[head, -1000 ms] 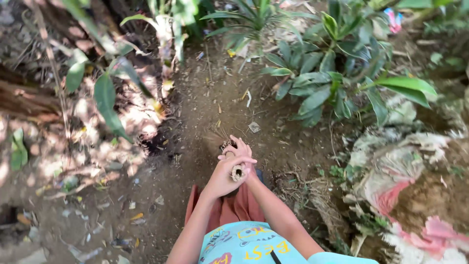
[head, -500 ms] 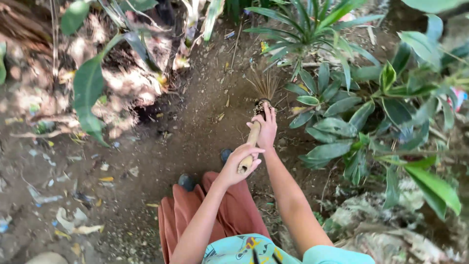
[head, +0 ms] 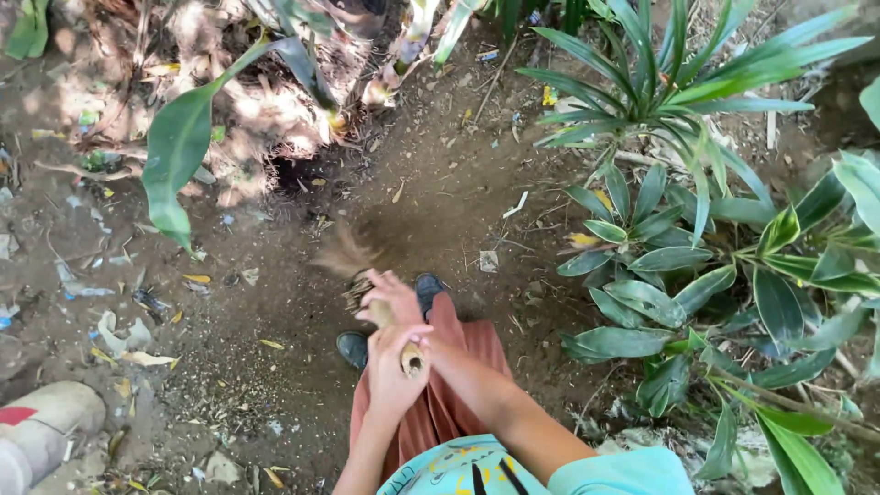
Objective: The recorder sweeps an outdoor dirt area, collects debris into a bucket, and repairs a stick broom by tying its bristles together.
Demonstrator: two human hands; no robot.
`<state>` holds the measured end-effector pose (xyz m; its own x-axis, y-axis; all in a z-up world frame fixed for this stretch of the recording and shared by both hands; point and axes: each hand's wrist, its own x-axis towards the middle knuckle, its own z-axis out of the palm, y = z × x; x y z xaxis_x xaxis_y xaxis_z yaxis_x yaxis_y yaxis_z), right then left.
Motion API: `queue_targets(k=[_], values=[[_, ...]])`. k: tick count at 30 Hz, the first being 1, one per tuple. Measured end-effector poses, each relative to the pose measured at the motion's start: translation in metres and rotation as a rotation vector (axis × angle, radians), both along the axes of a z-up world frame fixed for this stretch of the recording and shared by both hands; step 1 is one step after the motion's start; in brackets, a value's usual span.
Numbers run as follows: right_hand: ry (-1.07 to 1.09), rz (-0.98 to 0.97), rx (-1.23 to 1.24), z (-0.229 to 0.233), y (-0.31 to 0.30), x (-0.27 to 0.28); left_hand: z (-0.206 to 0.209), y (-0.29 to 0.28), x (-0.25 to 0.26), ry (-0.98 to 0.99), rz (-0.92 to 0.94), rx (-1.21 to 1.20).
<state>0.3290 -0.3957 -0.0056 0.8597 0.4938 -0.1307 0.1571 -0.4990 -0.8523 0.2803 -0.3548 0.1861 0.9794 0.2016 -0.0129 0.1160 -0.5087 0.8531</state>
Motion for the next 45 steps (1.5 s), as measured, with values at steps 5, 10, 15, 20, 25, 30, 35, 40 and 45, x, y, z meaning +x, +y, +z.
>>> queue_targets(k=[5, 10, 15, 20, 25, 30, 35, 40, 45], values=[[-0.051, 0.125, 0.306, 0.022, 0.037, -0.012, 0.031, 0.012, 0.025, 0.098, 0.120, 0.061], [-0.094, 0.096, 0.433, 0.056, 0.016, 0.034, 0.096, 0.011, 0.051, -0.165, 0.035, -0.031], [0.745, -0.708, 1.041, 0.091, -0.025, 0.129, 0.078, 0.002, 0.078, -0.301, -0.005, -0.280], [-0.586, -0.294, 0.178, 0.029, -0.106, 0.226, -0.056, -0.043, 0.124, -0.381, -0.031, -0.484], [-0.121, -0.158, 0.143, -0.089, -0.133, 0.209, -0.105, -0.072, 0.107, -0.286, -0.055, -0.465], [-0.425, 0.284, -0.056, -0.071, -0.087, 0.112, -0.079, -0.042, 0.012, -0.193, 0.183, -0.258], [-0.173, 0.395, 0.104, -0.030, -0.020, 0.019, -0.020, -0.017, -0.057, -0.059, 0.373, -0.164], [-0.032, 0.484, 0.269, -0.037, 0.043, -0.060, 0.008, 0.004, -0.082, 0.091, 0.596, -0.064], [0.125, 0.607, 0.280, 0.003, 0.099, -0.083, 0.022, 0.034, -0.089, 0.133, 0.611, 0.140]])
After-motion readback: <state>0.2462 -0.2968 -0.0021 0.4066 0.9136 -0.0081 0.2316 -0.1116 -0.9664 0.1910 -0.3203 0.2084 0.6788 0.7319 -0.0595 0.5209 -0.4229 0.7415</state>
